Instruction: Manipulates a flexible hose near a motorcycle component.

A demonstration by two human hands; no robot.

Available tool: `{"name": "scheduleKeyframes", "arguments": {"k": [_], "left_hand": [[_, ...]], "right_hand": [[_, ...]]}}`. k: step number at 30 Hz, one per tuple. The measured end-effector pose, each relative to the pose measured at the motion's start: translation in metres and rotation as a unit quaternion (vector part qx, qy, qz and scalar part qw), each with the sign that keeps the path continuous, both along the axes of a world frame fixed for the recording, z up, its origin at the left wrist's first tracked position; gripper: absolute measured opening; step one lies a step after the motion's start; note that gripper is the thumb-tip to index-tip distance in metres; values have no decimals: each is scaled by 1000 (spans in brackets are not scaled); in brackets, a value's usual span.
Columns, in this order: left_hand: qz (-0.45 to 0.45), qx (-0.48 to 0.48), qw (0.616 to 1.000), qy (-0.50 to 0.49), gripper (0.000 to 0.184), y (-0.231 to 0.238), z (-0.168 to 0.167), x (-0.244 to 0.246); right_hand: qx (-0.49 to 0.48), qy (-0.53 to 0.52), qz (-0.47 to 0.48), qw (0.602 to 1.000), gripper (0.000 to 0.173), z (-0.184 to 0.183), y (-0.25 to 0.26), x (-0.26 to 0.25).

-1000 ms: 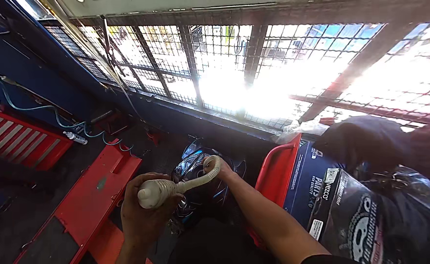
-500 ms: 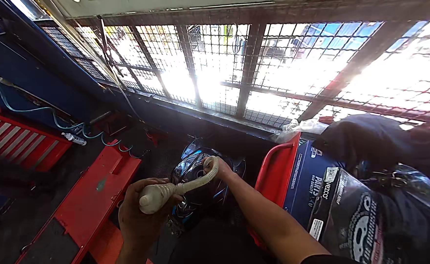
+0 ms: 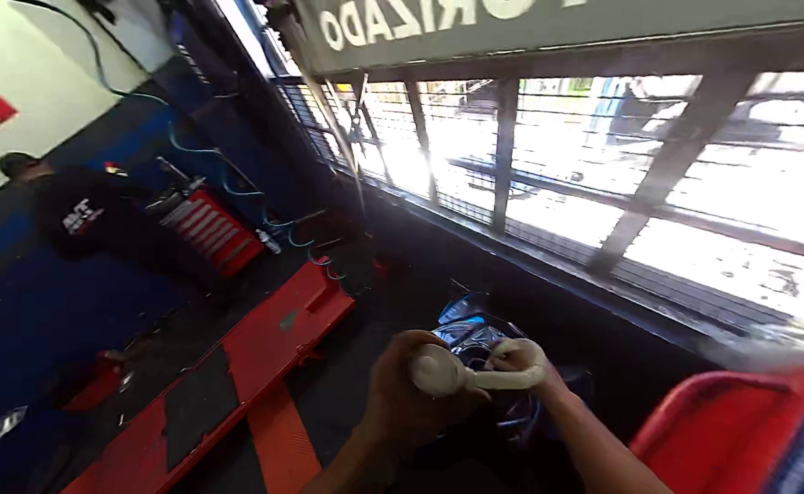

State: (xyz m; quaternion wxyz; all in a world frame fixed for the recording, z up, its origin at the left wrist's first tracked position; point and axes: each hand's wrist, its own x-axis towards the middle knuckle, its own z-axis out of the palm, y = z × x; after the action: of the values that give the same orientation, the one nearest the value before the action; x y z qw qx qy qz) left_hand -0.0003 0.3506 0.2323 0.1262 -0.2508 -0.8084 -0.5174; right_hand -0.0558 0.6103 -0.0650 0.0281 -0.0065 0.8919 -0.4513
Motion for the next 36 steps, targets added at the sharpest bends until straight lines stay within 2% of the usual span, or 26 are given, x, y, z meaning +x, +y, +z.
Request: {"name": "scheduleKeyframes", "arguments": {"k": [7, 15, 17, 21, 26, 32, 36], "left_hand": [[-7, 11, 1000, 1, 61, -1, 2, 1], [7, 6, 1000, 4, 62, -2, 3, 5], [4, 11, 1000, 18, 61, -4, 5, 4], [-20, 22, 999, 46, 62, -11, 11, -3], [14, 23, 999, 43, 62, -15, 10, -7], [33, 4, 996, 78, 49, -8, 8, -4], [8, -2, 998, 66, 54, -8, 9, -5]], "right_hand": [[16, -38, -6, 999, 21, 10, -1, 2], [59, -65, -17, 996, 21, 0, 6, 5], [68, -79, -31, 994, 22, 8, 5, 8], [122, -167, -77, 975, 29, 48, -4, 20], [117, -145, -84, 979, 28, 33, -4, 25], [102, -132, -93, 982, 26, 37, -4, 26], [71, -113, -96, 986, 24, 46, -2, 25]]}}
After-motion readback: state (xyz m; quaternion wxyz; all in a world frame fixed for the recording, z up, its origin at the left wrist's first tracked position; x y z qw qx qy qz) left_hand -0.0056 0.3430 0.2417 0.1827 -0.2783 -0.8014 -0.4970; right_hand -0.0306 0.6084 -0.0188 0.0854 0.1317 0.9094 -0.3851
